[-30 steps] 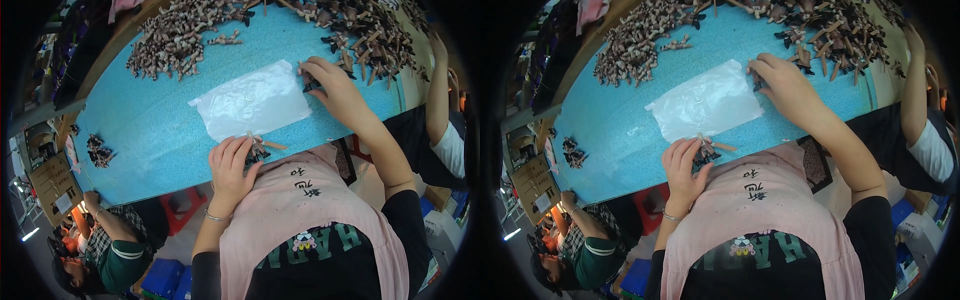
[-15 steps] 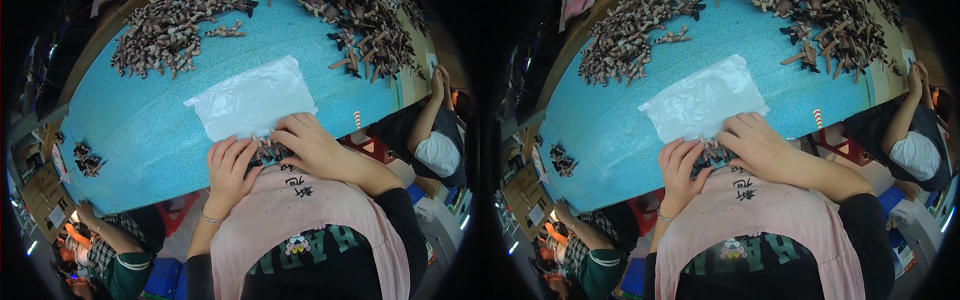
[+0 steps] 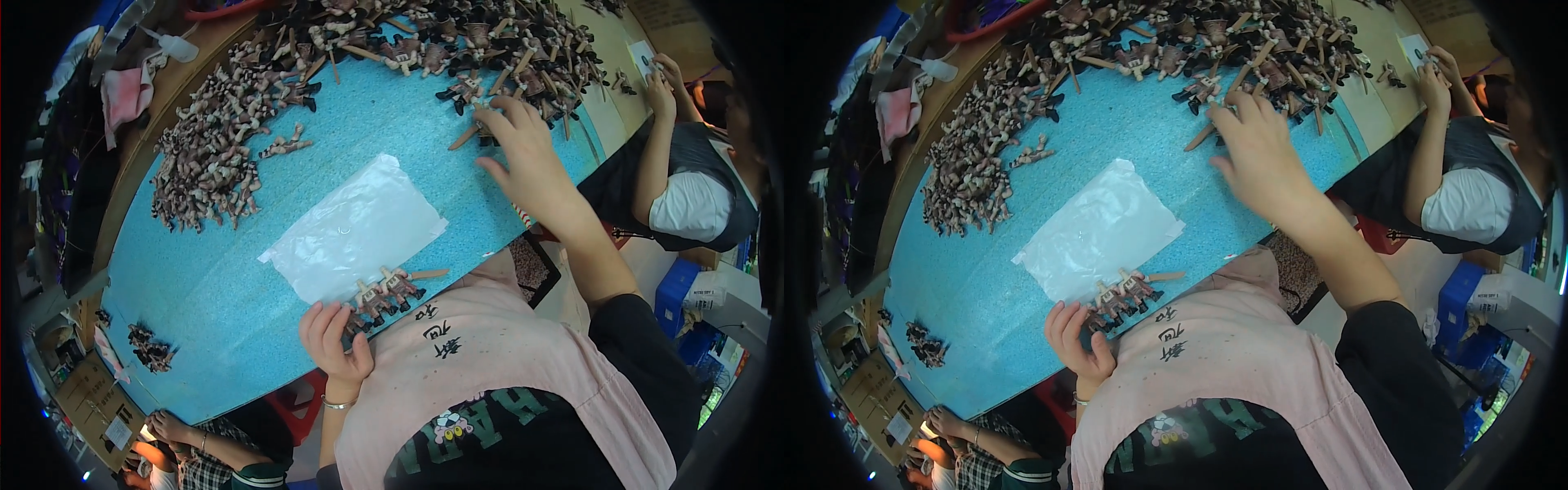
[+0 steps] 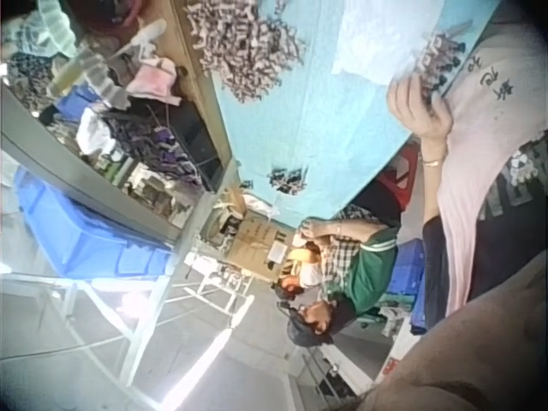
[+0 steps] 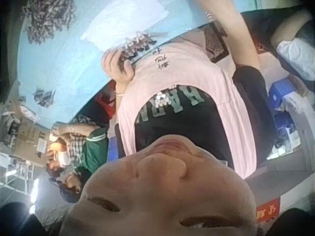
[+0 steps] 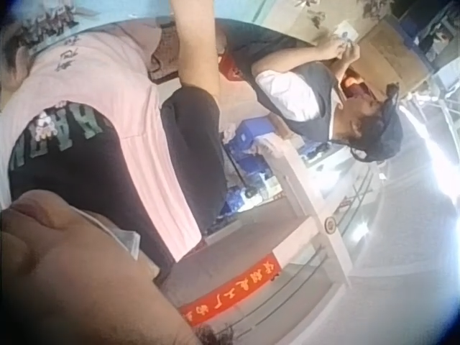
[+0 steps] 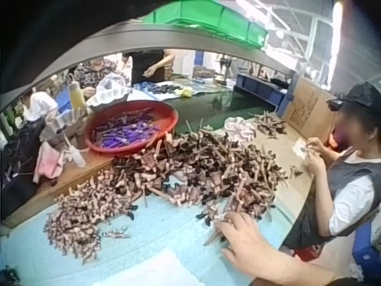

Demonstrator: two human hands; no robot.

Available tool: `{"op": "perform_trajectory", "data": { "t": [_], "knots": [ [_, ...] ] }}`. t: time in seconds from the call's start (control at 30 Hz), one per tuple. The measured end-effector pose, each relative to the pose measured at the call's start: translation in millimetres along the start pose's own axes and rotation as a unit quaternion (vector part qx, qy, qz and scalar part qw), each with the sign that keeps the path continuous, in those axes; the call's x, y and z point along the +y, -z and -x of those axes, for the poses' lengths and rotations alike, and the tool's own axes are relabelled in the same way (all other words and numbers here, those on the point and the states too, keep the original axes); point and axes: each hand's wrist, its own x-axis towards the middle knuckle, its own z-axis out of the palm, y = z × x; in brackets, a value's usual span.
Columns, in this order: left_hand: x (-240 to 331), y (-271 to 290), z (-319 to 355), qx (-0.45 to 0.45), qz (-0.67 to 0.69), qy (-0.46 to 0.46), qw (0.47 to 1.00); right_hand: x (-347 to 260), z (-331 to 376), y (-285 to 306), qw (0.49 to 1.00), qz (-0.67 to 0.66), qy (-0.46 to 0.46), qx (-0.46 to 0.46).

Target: The person assembles miniature action figures by attaching parts together by hand, lines them up on the table, applies glue to them using a squeeze bottle, and continues assembling more figures.

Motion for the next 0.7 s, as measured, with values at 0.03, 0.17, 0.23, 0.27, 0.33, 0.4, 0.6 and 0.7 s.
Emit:
{"op": "perform_trajectory", "data": {
  "t": [0.03,0.17,0.23,0.27,0.33,0.4,0.6,0.7],
  "knots": [
    [0.6,-1.4,-0.3,-0.001,-0.001,0.000,1.000,8.7,-0.1,-0.8,1.000,-0.001,-0.001,0.000],
    [3.3,-2.2,-3.5,-0.003,-0.018,0.005,1.000,19.9,1.3,-4.7,0.995,-0.087,0.000,-0.059],
    [5.2,-3.7,-3.7,-0.003,-0.036,0.018,0.999,18.9,-1.6,-1.3,0.986,-0.107,-0.033,-0.122],
    [5.7,-4.4,-4.6,0.002,-0.033,0.009,0.999,21.3,0.7,-2.6,0.988,-0.123,-0.011,-0.090],
    [3.4,-5.5,-4.7,0.014,-0.032,-0.003,0.999,15.4,3.8,6.5,0.976,-0.175,-0.046,-0.123],
    [3.9,-7.6,-6.2,0.018,-0.040,0.002,0.999,15.8,9.9,17.7,0.961,-0.213,-0.071,-0.160],
    [5.1,-7.7,-5.0,0.030,-0.051,-0.007,0.998,18.3,34.7,16.8,0.839,-0.494,-0.065,-0.220],
    [5.5,-7.4,-3.2,0.029,-0.054,-0.009,0.998,17.0,35.3,6.3,0.784,-0.571,-0.029,-0.243]
  ]
}}
